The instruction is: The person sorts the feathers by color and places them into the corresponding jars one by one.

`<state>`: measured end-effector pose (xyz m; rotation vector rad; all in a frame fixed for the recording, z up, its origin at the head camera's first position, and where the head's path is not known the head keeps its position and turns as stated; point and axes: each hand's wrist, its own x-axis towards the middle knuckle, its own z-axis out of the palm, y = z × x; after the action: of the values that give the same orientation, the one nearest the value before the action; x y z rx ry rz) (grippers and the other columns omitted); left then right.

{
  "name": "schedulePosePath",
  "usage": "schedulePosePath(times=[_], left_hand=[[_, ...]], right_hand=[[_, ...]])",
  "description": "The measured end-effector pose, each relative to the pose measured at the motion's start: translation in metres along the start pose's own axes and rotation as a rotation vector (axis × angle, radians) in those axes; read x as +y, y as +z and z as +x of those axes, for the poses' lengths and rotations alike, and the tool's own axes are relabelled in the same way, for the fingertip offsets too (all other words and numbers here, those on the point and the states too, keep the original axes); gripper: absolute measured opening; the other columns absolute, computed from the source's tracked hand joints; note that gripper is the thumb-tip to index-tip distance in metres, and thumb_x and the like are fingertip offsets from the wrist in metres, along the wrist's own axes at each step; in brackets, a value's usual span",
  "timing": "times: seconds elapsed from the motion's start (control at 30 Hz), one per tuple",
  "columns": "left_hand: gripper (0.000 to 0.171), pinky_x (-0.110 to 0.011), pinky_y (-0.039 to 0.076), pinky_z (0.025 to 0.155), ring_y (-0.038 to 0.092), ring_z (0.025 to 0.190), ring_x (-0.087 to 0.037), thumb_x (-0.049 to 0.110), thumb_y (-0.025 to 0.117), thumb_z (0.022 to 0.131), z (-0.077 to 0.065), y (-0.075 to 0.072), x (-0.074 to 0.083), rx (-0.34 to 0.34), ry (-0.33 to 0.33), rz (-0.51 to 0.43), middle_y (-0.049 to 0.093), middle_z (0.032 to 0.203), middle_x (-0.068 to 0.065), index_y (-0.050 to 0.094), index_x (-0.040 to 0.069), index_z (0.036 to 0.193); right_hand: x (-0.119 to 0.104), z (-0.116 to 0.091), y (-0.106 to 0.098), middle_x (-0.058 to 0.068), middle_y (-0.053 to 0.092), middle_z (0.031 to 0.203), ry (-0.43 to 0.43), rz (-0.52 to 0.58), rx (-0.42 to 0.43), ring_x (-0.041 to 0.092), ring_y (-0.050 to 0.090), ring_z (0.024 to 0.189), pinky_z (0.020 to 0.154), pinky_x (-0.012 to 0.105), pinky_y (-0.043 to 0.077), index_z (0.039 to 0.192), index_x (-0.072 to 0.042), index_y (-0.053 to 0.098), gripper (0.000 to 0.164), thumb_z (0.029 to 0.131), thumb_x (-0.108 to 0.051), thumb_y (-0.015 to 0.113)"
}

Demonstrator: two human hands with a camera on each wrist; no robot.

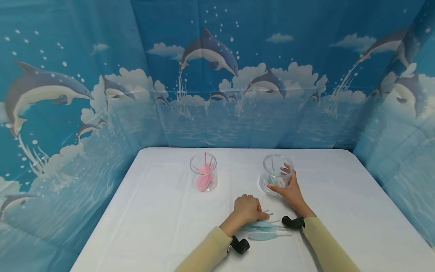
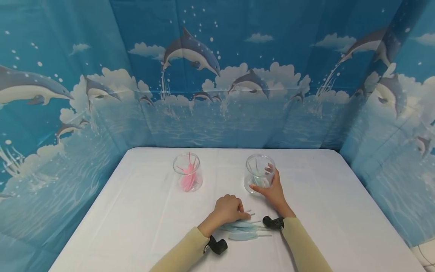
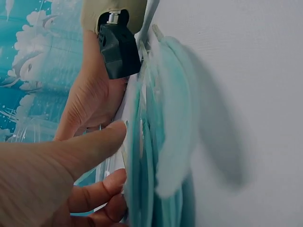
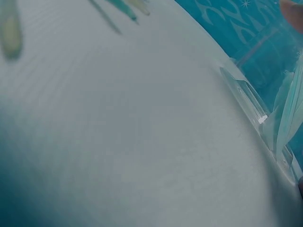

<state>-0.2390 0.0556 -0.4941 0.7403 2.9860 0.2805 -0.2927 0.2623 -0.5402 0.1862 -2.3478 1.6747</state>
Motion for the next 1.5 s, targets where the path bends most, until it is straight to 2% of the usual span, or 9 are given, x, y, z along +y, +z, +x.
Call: schedulePosePath(times=[0.1,0.27,0.5,0.67,0.9,1.03,1.23,1.37,1.5], left_hand=[[0.031,-0.024,0.037,0.056,0.047,0.067,-0.009,0.058,0.070,0.076,0.000,0.002,0.003,-0.011,-0.002,0.024,0.051,0.069,0.012,0.064,0.030,0.067],[0.029,-0.024,0.037,0.055,0.046,0.066,-0.009,0.053,0.071,0.079,0.000,0.002,0.005,-0.020,-0.018,0.036,0.049,0.068,0.012,0.061,0.030,0.064],[0.025,-0.024,0.037,0.053,0.047,0.065,-0.008,0.047,0.072,0.080,0.002,-0.001,0.003,-0.032,-0.003,-0.031,0.049,0.066,0.014,0.063,0.030,0.063],[0.024,-0.022,0.037,0.049,0.046,0.058,-0.005,0.043,0.073,0.080,0.003,0.000,-0.003,-0.024,0.011,-0.134,0.050,0.062,0.016,0.064,0.028,0.063],[0.020,-0.020,0.037,0.051,0.045,0.059,-0.002,0.039,0.071,0.082,0.007,-0.008,-0.009,0.011,0.050,-0.233,0.050,0.063,0.017,0.064,0.026,0.069],[0.018,-0.019,0.037,0.051,0.045,0.059,-0.001,0.037,0.071,0.084,0.010,-0.015,-0.012,0.013,0.081,-0.354,0.050,0.065,0.017,0.065,0.023,0.073],[0.015,-0.020,0.039,0.053,0.047,0.059,-0.003,0.032,0.067,0.088,0.017,-0.035,-0.015,0.076,0.130,-0.648,0.055,0.072,0.014,0.067,0.017,0.083],[0.016,-0.020,0.042,0.058,0.049,0.066,-0.004,0.026,0.065,0.091,0.029,-0.048,-0.017,0.155,0.166,-0.850,0.059,0.078,0.010,0.067,0.011,0.089],[0.017,-0.021,0.043,0.068,0.050,0.078,-0.005,0.023,0.061,0.094,0.047,-0.059,-0.015,0.271,0.181,-1.033,0.059,0.086,0.005,0.065,0.006,0.096]], right_hand=[[-0.004,-0.004,0.000,0.018,0.027,0.146,0.006,0.011,-0.003,0.038,0.026,0.132,0.101,0.062,0.021,0.149,-0.016,0.012,0.104,0.074,-0.014,0.083],[-0.025,-0.010,0.000,0.025,0.026,0.144,-0.023,0.010,-0.004,0.045,0.025,0.129,0.099,0.065,0.021,0.148,-0.006,0.013,0.101,0.075,-0.010,0.081],[-0.038,-0.012,0.000,0.026,0.026,0.144,-0.042,0.000,-0.012,0.044,0.026,0.129,0.099,0.065,0.022,0.148,-0.004,0.012,0.098,0.076,-0.008,0.079],[-0.033,-0.009,0.001,0.028,0.024,0.144,-0.045,0.029,-0.022,0.046,0.025,0.128,0.097,0.067,0.021,0.148,-0.002,0.010,0.099,0.077,-0.007,0.079],[-0.004,-0.001,0.001,0.018,0.027,0.146,-0.038,0.010,-0.004,0.038,0.026,0.131,0.100,0.062,0.023,0.150,-0.016,0.011,0.102,0.076,-0.014,0.082],[0.001,-0.002,0.001,0.017,0.027,0.146,-0.030,0.011,0.010,0.037,0.027,0.131,0.099,0.062,0.023,0.150,-0.017,0.011,0.104,0.074,-0.015,0.083],[0.006,-0.003,0.000,0.021,0.025,0.146,-0.062,0.045,0.001,0.042,0.026,0.130,0.096,0.064,0.025,0.150,-0.013,0.012,0.103,0.074,-0.007,0.081],[0.006,0.000,0.000,0.021,0.025,0.146,-0.066,0.037,-0.006,0.042,0.025,0.130,0.096,0.063,0.026,0.150,-0.013,0.010,0.102,0.076,-0.008,0.080],[0.004,0.001,0.001,0.018,0.026,0.146,-0.015,0.011,0.006,0.039,0.026,0.131,0.099,0.063,0.024,0.150,-0.017,0.010,0.104,0.075,-0.018,0.082]])
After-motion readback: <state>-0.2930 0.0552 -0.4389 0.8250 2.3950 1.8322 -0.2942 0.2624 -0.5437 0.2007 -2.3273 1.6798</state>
